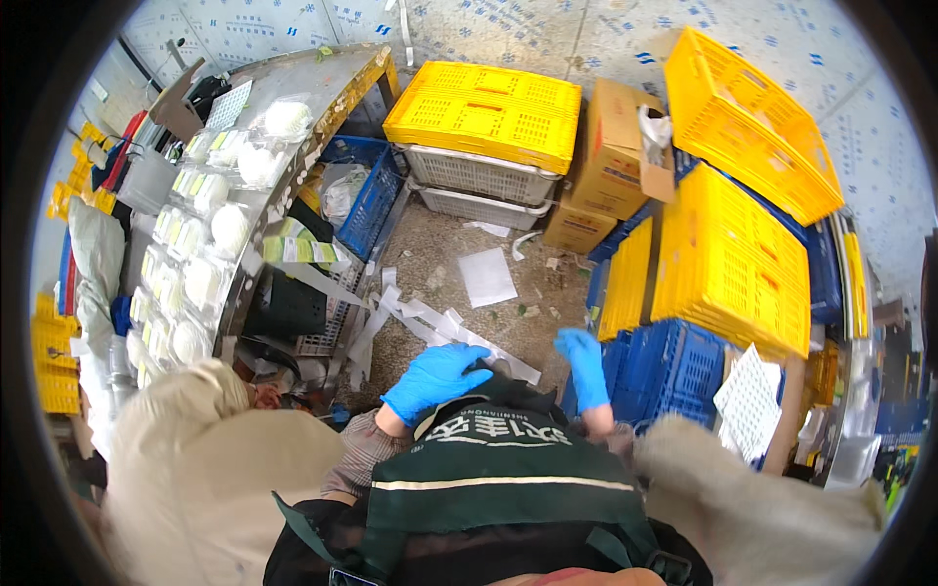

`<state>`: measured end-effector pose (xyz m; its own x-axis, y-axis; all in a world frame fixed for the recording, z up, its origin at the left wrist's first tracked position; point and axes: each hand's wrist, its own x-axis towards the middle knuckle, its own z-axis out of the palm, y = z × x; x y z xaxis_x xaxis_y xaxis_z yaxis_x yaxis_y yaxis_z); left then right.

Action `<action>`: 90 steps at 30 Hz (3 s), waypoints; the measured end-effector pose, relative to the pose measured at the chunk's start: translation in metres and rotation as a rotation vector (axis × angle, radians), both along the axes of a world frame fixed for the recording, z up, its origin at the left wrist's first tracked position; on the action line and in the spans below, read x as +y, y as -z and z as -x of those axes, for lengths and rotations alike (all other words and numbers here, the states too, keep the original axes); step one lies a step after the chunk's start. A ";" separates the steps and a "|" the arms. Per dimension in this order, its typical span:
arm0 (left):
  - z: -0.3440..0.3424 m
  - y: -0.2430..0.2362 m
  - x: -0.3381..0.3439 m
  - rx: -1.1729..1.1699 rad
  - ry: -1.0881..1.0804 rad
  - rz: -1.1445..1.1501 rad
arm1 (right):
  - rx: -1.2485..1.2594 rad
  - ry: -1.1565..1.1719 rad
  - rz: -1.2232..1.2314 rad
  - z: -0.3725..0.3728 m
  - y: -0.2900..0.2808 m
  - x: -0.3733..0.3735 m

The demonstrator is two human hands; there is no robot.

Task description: The person places round white fruits into clear plastic clamshell containers on a stainless steel table. They apply green and white labels to the containers and then transfer the finished packages into yellow plastic crates. The person wears blue gloves and a green apron while working in a commercial packing area.

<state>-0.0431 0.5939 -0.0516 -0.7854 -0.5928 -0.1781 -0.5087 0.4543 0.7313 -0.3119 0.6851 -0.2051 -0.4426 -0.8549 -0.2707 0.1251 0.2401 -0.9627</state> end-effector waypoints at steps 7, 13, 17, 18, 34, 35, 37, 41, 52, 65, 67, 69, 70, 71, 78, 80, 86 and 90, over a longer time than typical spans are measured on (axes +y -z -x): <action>-0.011 0.046 -0.223 -0.109 -0.186 -0.172 | 0.073 -0.368 0.034 0.048 -0.007 -0.349; 0.057 0.103 -0.485 -0.220 -0.052 0.030 | 0.862 -0.244 0.127 0.087 0.067 -0.667; 0.119 0.122 -0.606 -0.249 0.057 0.078 | 1.235 -0.320 0.105 0.097 0.084 -0.763; 0.131 0.130 -0.630 -0.217 0.071 0.016 | 1.196 -0.403 -0.036 0.096 0.086 -0.774; 0.202 0.055 -0.751 -0.243 0.557 -0.194 | 1.441 -0.201 0.233 0.212 -0.053 -0.908; 0.191 0.046 -0.743 -0.232 0.716 -0.241 | 1.409 -0.192 0.340 0.210 -0.053 -0.902; 0.184 0.063 -0.739 -0.274 0.738 -0.719 | 1.020 -0.224 0.251 0.214 -0.059 -0.889; 0.162 0.155 -0.741 0.022 0.331 -0.639 | 0.742 -0.305 0.282 0.196 -0.064 -0.880; 0.158 0.142 -0.778 -0.239 0.701 0.593 | 1.224 -1.370 0.111 0.136 0.021 -0.711; 0.065 0.074 -0.774 -0.378 0.150 0.470 | 1.227 -1.399 0.683 0.123 0.022 -0.684; 0.023 0.116 -0.774 -0.479 0.217 0.615 | 1.224 -1.509 0.679 0.109 0.042 -0.686; 0.001 0.115 -0.776 -0.507 0.289 0.724 | 1.257 -1.527 0.539 0.098 0.040 -0.699; 0.004 0.097 -0.770 -0.482 0.315 0.739 | 1.267 -1.519 0.424 0.093 0.031 -0.706; 0.013 0.093 -0.763 -0.454 0.225 0.521 | 1.285 -1.494 0.294 0.086 0.019 -0.717; -0.215 -0.079 -0.639 0.666 -0.432 0.067 | 0.932 -0.776 -0.053 -0.065 -0.145 -0.821; -0.345 -0.079 -0.585 0.874 -0.828 0.053 | 0.731 -0.993 0.383 -0.198 -0.196 -0.844; -0.593 -0.029 -0.366 -0.707 -1.525 0.507 | 0.554 -1.672 1.172 -0.576 -0.208 -0.845; -0.621 -0.009 -0.360 -0.674 -1.447 0.438 | 0.917 -1.738 1.049 -0.660 -0.173 -0.846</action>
<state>0.5782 0.2335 -0.0426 0.5707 -0.8107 0.1304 -0.8184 -0.5487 0.1705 0.3479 -0.1614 -0.0317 0.9792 -0.0882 0.1827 0.0004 -0.8998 -0.4364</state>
